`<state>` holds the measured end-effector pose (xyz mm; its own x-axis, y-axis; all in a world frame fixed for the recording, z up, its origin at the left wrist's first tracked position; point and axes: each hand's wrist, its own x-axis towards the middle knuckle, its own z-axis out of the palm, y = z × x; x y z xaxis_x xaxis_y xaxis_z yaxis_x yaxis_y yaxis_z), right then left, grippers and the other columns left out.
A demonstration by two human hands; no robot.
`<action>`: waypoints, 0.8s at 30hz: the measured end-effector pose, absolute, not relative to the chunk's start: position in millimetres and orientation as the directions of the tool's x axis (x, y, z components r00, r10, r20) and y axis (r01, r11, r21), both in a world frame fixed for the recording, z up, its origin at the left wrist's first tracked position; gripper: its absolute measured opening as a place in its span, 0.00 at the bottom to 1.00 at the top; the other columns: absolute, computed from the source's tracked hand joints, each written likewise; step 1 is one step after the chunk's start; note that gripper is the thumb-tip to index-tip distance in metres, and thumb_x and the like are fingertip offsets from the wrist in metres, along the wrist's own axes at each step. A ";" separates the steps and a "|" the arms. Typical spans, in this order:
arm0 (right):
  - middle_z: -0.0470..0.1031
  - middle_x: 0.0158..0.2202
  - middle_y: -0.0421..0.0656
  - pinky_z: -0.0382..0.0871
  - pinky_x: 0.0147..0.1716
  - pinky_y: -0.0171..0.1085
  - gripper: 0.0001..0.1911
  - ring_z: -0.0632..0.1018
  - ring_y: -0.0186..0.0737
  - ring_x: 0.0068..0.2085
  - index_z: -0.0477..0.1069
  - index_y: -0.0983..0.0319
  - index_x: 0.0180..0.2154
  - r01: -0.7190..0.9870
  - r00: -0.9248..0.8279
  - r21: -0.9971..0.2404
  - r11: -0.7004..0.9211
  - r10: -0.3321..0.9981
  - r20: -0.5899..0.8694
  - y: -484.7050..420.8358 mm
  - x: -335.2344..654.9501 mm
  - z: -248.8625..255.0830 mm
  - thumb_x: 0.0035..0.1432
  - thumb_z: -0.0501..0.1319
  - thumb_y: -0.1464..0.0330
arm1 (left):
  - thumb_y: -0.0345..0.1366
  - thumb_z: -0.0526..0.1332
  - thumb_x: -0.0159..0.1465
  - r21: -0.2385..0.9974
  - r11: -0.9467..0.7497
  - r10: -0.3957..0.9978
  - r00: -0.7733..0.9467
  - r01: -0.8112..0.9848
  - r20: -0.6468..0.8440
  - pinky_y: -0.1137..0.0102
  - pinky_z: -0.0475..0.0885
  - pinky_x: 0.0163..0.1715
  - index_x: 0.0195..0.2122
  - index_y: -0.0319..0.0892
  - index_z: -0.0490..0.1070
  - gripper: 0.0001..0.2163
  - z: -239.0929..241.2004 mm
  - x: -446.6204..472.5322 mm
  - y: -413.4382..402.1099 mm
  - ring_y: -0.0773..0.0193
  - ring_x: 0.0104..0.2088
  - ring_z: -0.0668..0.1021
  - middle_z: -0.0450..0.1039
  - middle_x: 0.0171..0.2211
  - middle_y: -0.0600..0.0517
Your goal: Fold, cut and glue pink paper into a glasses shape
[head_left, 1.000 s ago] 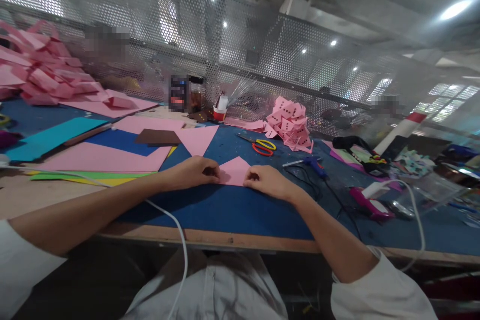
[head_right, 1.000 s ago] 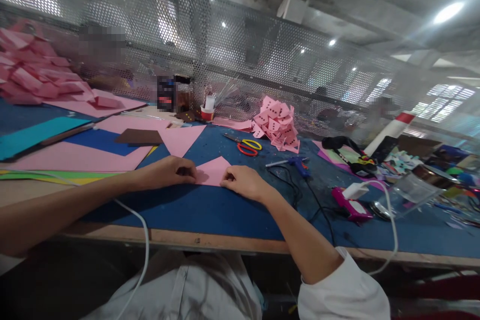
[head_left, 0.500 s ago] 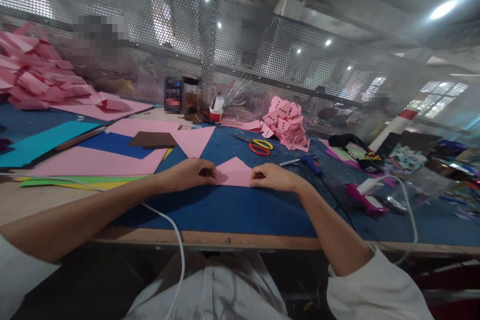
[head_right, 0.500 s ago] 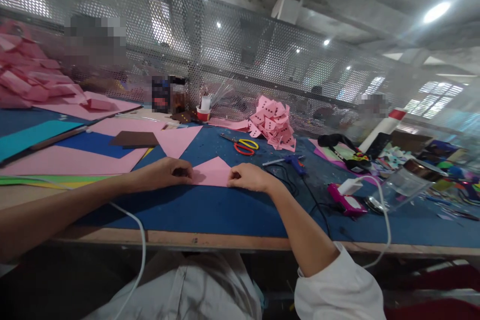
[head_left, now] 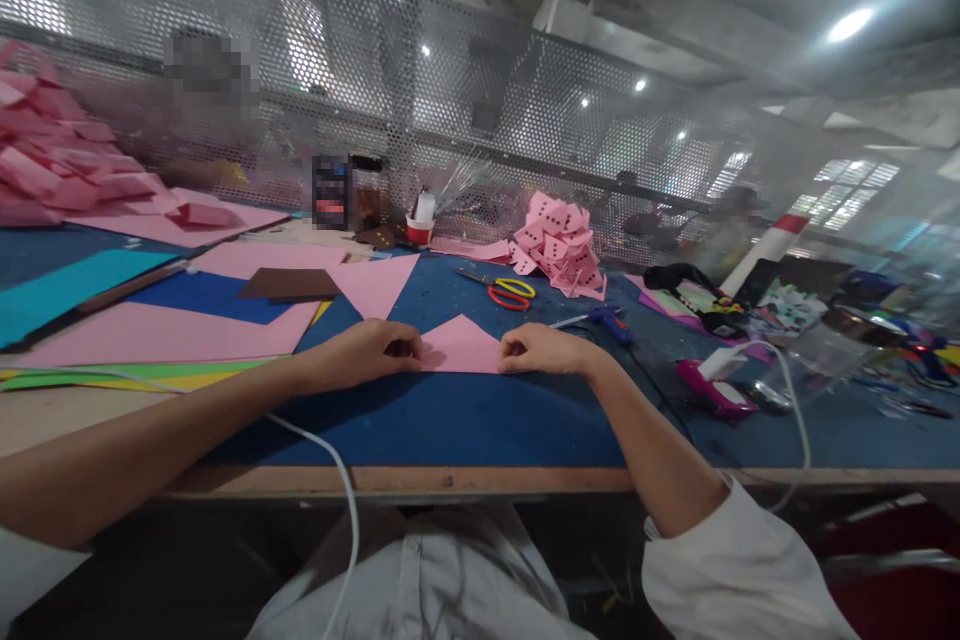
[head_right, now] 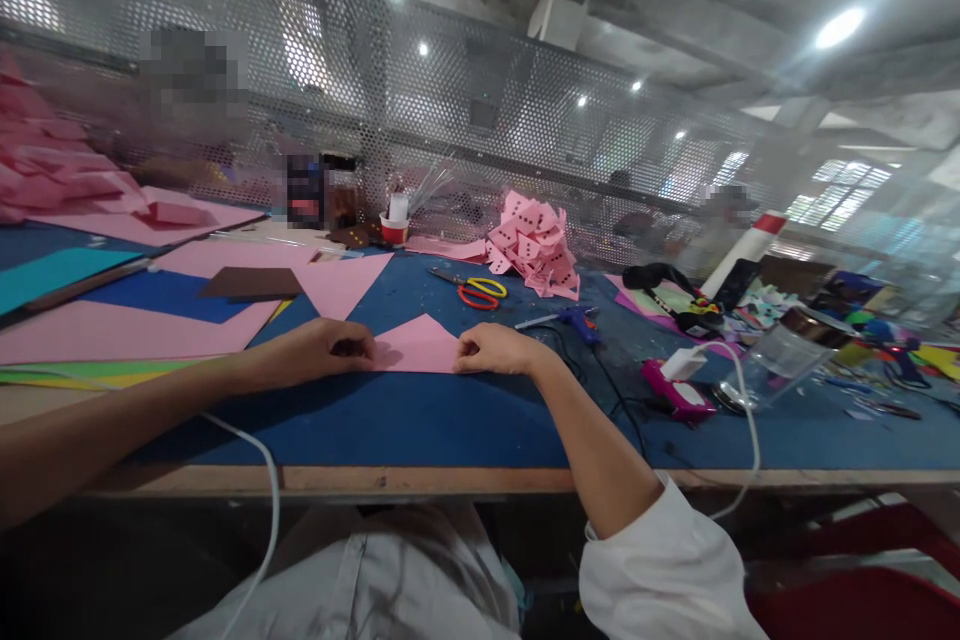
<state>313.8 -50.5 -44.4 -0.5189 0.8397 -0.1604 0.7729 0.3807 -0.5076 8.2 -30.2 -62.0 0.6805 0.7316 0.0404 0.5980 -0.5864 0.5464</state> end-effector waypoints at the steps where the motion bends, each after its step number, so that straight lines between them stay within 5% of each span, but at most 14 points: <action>1: 0.81 0.32 0.42 0.64 0.31 0.32 0.10 0.77 0.38 0.33 0.79 0.64 0.36 0.771 -0.522 -0.510 0.382 0.838 -0.160 -50.2 314.2 -44.9 0.55 0.65 0.64 | 0.50 0.60 0.62 0.546 -0.589 0.730 0.683 0.596 0.042 0.72 0.65 0.32 0.37 0.42 0.76 0.16 -62.3 7.9 -29.9 0.60 0.33 0.76 0.77 0.31 0.52; 24: 0.79 0.32 0.42 0.62 0.31 0.33 0.13 0.74 0.37 0.32 0.77 0.65 0.35 0.809 -0.489 -0.493 0.322 0.833 -0.258 -55.3 330.9 -38.4 0.55 0.63 0.62 | 0.47 0.59 0.63 0.553 -0.617 0.705 0.705 0.560 0.073 0.73 0.65 0.33 0.38 0.42 0.76 0.14 -69.2 4.5 -25.7 0.60 0.34 0.77 0.77 0.33 0.52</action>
<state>330.9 -55.3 -38.4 -0.4888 0.8333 -0.2582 0.8086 0.3217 -0.4926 4.5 -25.7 -69.2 0.7051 0.7054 0.0726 0.5601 -0.6168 0.5530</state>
